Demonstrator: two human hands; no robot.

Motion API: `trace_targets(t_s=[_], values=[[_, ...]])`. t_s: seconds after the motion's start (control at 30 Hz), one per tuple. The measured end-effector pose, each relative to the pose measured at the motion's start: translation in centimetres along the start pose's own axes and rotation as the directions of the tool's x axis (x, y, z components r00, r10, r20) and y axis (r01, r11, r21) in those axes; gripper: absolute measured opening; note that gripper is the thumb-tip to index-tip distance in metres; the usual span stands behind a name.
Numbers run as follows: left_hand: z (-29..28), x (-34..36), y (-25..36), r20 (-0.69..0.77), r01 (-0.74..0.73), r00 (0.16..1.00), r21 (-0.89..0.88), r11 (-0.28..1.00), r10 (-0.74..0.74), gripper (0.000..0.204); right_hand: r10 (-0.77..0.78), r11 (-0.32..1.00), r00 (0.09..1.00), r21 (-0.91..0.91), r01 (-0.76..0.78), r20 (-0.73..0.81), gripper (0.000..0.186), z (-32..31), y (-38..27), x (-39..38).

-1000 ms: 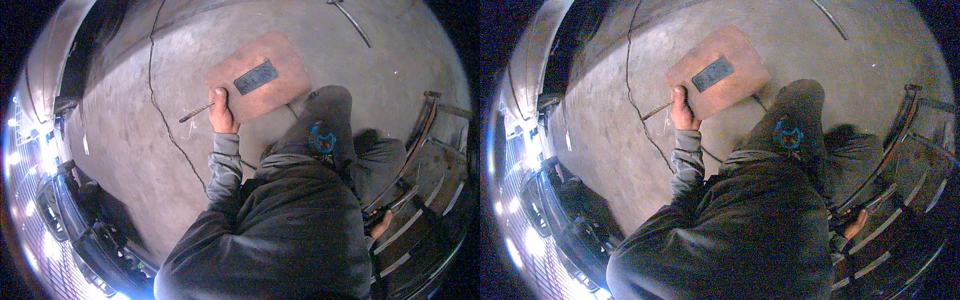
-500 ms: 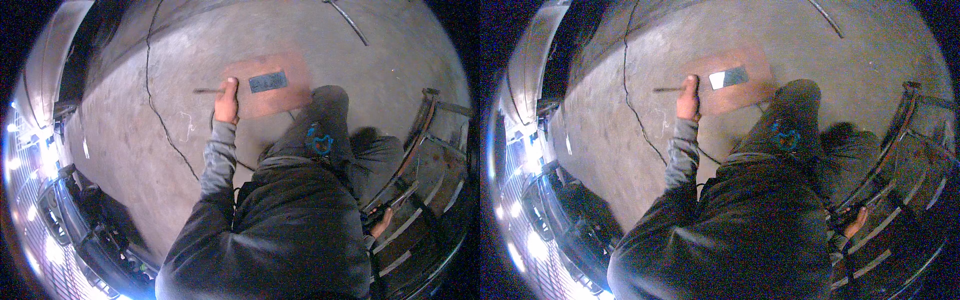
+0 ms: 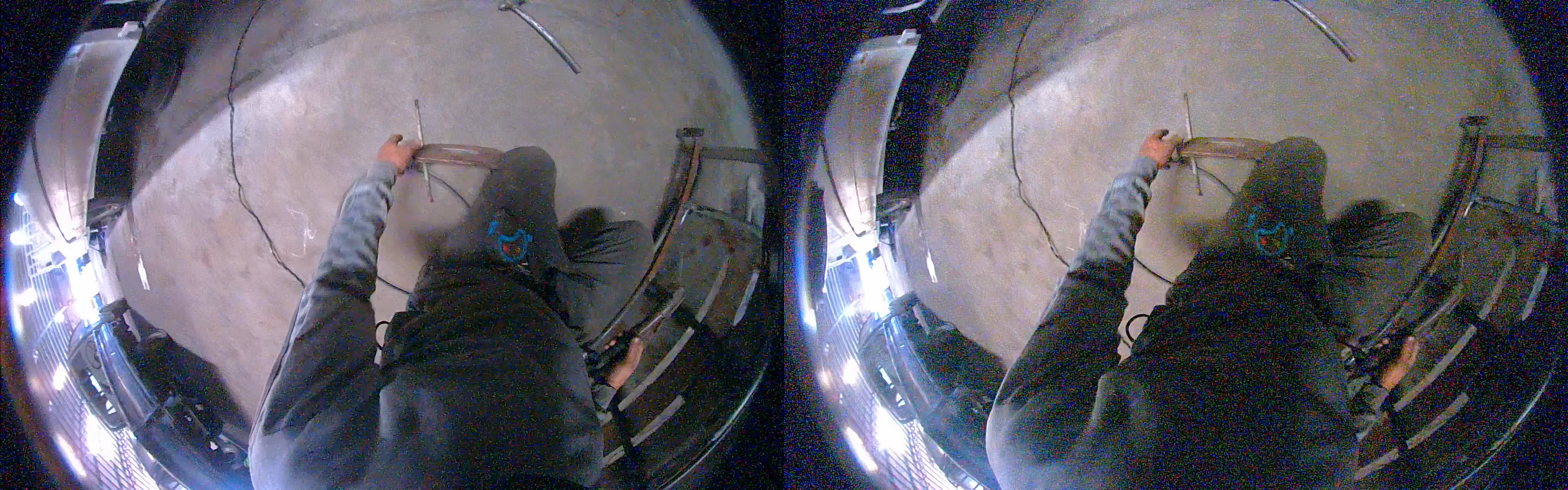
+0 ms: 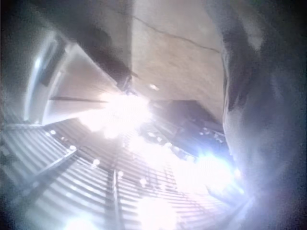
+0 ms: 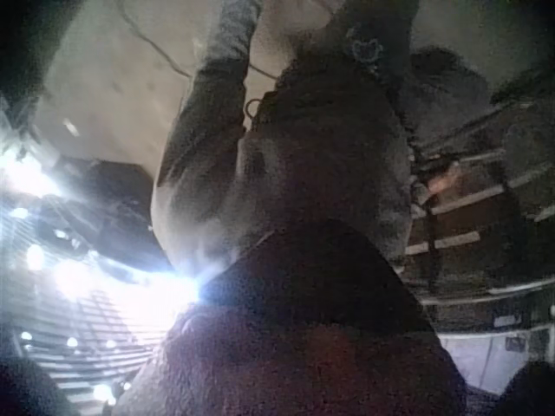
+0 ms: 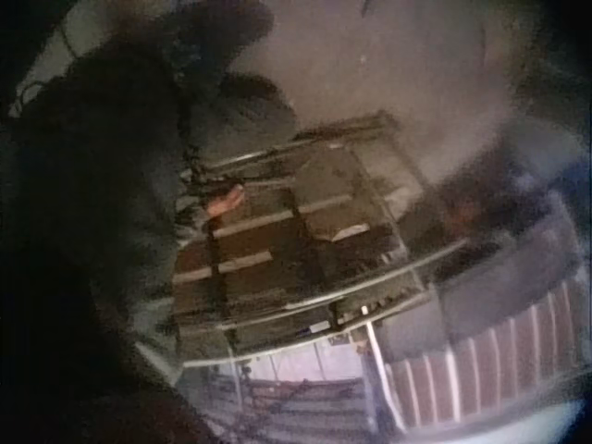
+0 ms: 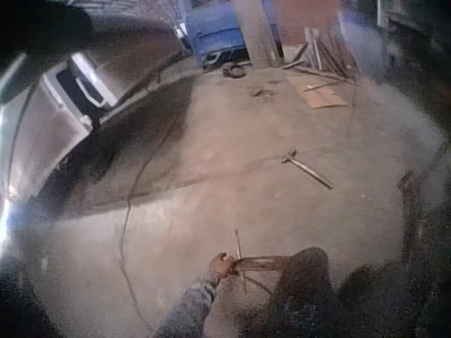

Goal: The person kneels on the floor and welds a metal frame structure using a welding torch and a handheld protective shield. They repeatedly lower the shield to protect their eyes while creating welds along the frame's joints.

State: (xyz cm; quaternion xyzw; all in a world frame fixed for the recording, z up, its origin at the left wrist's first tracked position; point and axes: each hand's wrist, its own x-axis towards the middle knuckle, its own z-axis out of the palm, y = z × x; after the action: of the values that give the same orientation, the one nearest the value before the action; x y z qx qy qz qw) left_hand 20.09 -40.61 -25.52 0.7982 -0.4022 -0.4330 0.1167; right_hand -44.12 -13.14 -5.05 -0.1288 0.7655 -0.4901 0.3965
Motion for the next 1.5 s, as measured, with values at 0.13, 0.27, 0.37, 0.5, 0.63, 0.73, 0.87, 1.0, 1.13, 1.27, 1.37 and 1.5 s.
trace_targets(t_s=[0.13, 0.27, 0.37, 0.5, 0.63, 0.73, 0.87, 1.0, 1.13, 1.27, 1.37, 1.5], values=[[-5.4, -12.6, -5.4, 0.022, -0.095, 0.995, 0.343, 0.934, 0.093, 0.073, -0.225, 0.951, 0.974, -0.215, 0.223, 0.015, 0.031, -2.8, 2.4, 2.3], [-8.2, -30.2, -10.0, 0.969, 0.488, 0.245, -0.086, 0.869, -0.041, 0.062, -0.389, 0.789, 0.898, -0.428, 0.441, 0.207, 0.039, -5.2, 3.1, 5.1], [-3.4, -41.2, -21.5, 0.98, 0.665, 0.194, -0.17, 0.727, 0.052, 0.058, -0.088, 0.99, 0.965, -0.082, 0.111, 0.247, 0.056, -3.8, 0.3, 6.2], [4.3, -47.4, -35.6, 0.897, 0.688, 0.438, -0.375, 0.622, 0.057, 0.053, 0.055, 0.945, 0.842, 0.243, -0.217, 0.536, 0.053, 1.4, -4.8, 0.7], [8.2, -47.6, -32.0, 0.762, 0.601, 0.643, -0.567, 0.563, 0.08, 0.05, 0.106, 0.973, 0.642, 0.055, -0.225, 0.76, 0.054, 5.3, -7.9, -3.5], [5.7, -47.0, -25.7, 0.788, 0.712, 0.609, -0.595, 0.372, 0.094, 0.047, 0.089, 0.996, 0.572, -0.065, -0.062, 0.816, 0.053, 8.0, -8.6, -5.2], [1.1, -46.8, -17.1, 0.804, 0.784, 0.585, -0.595, 0.176, 0.107, 0.042, 0.151, 0.862, 0.657, -0.424, 0.279, 0.739, 0.05, 5.4, -7.1, -5.1], [-1.7, -45.3, -14.6, 0.871, 0.85, 0.49, -0.486, 0.205, 0.034, 0.039, 0.225, 0.775, 0.724, -0.57, 0.273, 0.652, 0.064, -2.6, -1.2, -2.0], [-3.3, -43.5, -12.3, 0.775, 0.687, 0.613, -0.426, 0.589, -0.155, 0.04, 0.197, 0.932, 0.561, -0.331, 0.147, 0.804, 0.071, -4.4, -0.8, -0.7], [-1.4, -43.3, -12.9, 0.662, 0.536, 0.749, -0.594, 0.6, -0.014, 0.044, 0.318, 0.891, 0.709, -0.454, 0.005, 0.63, 0.072, 1.1, -4.0, -4.9], [-0.9, -42.6, -12.9, 0.631, 0.505, 0.775, -0.591, 0.629, -0.03, 0.045, 0.35, 0.799, 0.666, -0.581, 0.154, 0.659, 0.073, 0.2, -2.3, -2.5], [-3.3, -41.6, -9.5, 0.544, 0.338, 0.839, -0.548, 0.765, 0.02, 0.045, 0.308, 0.84, 0.645, -0.518, 0.16, 0.699, 0.074, 0.3, -1.6, -1.4]])
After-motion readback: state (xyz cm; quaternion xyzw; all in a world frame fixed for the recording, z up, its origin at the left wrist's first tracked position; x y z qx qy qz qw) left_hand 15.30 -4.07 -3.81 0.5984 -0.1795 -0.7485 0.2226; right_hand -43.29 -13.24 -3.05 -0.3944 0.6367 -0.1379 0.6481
